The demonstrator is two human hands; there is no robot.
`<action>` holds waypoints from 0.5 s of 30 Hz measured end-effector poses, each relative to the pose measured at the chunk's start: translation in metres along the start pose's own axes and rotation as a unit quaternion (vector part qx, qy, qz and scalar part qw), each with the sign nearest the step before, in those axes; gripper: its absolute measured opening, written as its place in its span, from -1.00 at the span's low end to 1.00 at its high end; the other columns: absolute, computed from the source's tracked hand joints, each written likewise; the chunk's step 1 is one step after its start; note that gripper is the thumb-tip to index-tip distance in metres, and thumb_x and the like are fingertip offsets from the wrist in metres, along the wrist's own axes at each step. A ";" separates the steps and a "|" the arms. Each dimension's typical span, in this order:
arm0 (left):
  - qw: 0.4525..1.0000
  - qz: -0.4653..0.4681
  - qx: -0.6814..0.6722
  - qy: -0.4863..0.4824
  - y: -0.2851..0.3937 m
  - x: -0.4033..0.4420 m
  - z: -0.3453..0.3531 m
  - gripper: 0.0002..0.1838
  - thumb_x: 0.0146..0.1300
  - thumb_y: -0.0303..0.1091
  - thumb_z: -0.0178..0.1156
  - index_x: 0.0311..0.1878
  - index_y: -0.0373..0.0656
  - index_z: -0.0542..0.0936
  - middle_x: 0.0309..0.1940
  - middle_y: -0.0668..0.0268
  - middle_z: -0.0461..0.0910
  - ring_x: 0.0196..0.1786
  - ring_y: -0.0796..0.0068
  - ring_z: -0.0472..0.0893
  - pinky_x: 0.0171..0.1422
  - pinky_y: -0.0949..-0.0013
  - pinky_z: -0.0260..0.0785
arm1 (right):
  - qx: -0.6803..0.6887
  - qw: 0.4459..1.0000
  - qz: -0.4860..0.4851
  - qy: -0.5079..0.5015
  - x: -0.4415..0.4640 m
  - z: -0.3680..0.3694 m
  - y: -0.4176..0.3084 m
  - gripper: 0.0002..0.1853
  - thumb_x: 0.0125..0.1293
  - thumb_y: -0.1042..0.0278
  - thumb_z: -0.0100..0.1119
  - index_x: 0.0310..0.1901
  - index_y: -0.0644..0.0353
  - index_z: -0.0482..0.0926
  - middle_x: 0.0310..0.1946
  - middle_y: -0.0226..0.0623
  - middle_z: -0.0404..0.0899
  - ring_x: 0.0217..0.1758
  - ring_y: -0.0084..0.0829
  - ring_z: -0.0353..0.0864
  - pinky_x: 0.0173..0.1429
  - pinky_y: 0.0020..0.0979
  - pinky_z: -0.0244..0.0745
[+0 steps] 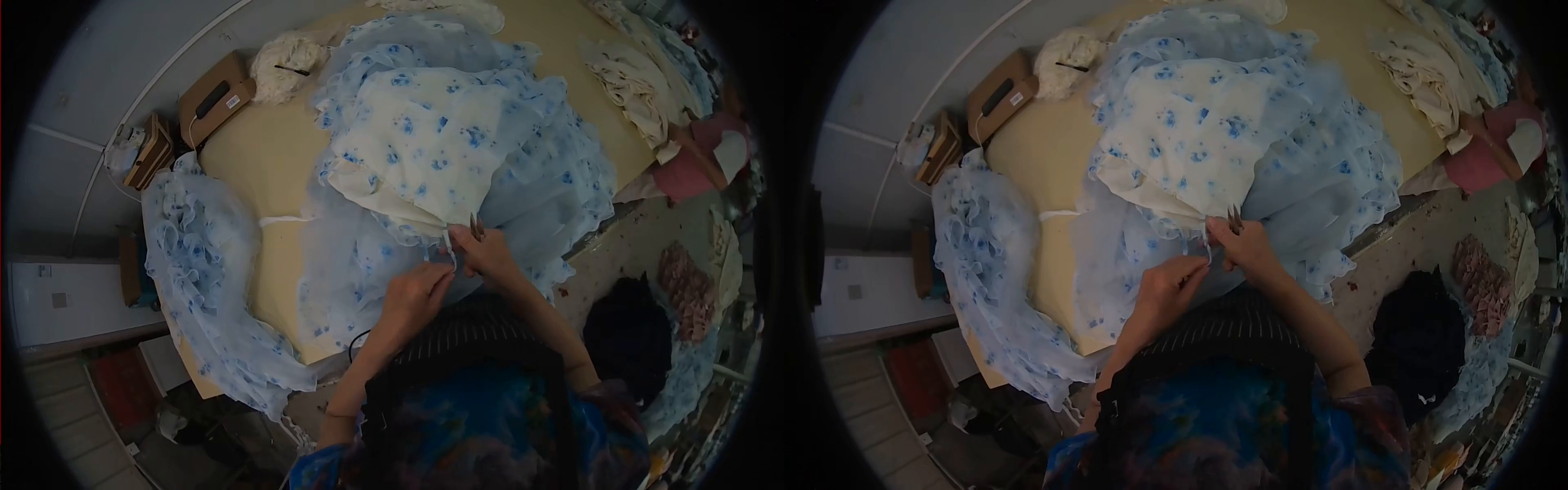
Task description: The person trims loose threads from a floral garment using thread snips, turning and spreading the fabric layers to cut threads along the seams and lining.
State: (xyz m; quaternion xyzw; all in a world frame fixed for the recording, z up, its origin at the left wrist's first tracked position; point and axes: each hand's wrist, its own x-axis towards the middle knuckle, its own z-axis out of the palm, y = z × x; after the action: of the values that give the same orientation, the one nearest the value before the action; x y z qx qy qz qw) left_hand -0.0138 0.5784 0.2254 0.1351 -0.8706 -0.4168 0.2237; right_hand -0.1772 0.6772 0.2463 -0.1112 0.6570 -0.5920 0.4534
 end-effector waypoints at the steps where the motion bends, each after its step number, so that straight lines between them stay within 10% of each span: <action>1: 0.999 0.038 -0.002 -0.004 -0.007 -0.004 0.005 -0.81 0.34 -0.26 0.25 -0.07 -0.08 0.70 -0.23 0.10 0.69 -0.28 0.02 0.67 -0.17 0.18 0.54 | 0.023 1.000 0.003 -0.007 0.008 0.001 0.006 -0.72 0.39 0.26 0.28 -0.22 0.41 0.67 -0.46 -0.23 0.68 -0.63 -0.60 0.40 -0.55 -0.52 0.24; 4: 0.991 0.003 -0.011 -0.132 -0.001 -0.004 -0.015 -0.81 0.36 -0.27 0.24 -0.07 -0.11 0.69 -0.22 0.07 0.68 -0.33 0.10 0.68 -0.18 0.23 0.55 | 0.049 0.998 -0.015 -0.022 0.012 -0.002 0.011 -0.73 0.40 0.28 0.26 -0.20 0.40 0.67 -0.44 -0.24 0.68 -0.63 -0.64 0.36 -0.55 -0.54 0.23; 8: 0.974 -0.200 -0.063 0.081 -0.030 0.036 -0.060 -0.81 0.38 -0.24 0.24 -0.17 -0.17 0.68 -0.48 0.20 0.65 -0.47 0.45 0.63 -0.33 0.35 0.46 | 0.085 0.995 0.015 -0.040 0.010 -0.015 0.006 -0.74 0.42 0.29 0.22 -0.17 0.38 0.66 -0.45 -0.29 0.63 -0.62 -0.66 0.31 -0.51 -0.53 0.26; 11: 0.954 -0.226 0.012 0.197 -0.094 0.072 -0.055 -0.59 0.36 -0.10 0.22 -0.03 -0.30 0.69 -0.17 0.12 0.73 -0.11 0.29 0.71 -0.02 0.24 0.53 | 0.114 0.993 0.018 -0.018 0.013 -0.011 0.016 -0.74 0.44 0.27 0.20 -0.16 0.37 0.65 -0.48 -0.33 0.59 -0.61 -0.67 0.28 -0.48 -0.52 0.28; 15: 0.967 -0.236 0.044 0.084 -0.101 0.117 -0.056 -0.73 0.17 -0.22 0.34 -0.28 -0.27 0.74 -0.47 0.10 0.69 -0.33 0.22 0.71 -0.19 0.22 0.52 | 0.080 0.996 0.020 -0.044 0.011 -0.013 0.019 -0.73 0.44 0.26 0.19 -0.18 0.34 0.66 -0.47 -0.32 0.60 -0.58 -0.65 0.32 -0.45 -0.49 0.33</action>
State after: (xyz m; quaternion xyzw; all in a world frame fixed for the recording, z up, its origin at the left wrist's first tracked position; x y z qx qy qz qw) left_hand -0.0818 0.4299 0.2092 0.3812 -0.8095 -0.4065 0.1849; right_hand -0.1859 0.6836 0.2229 -0.0874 0.5891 -0.6281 0.5008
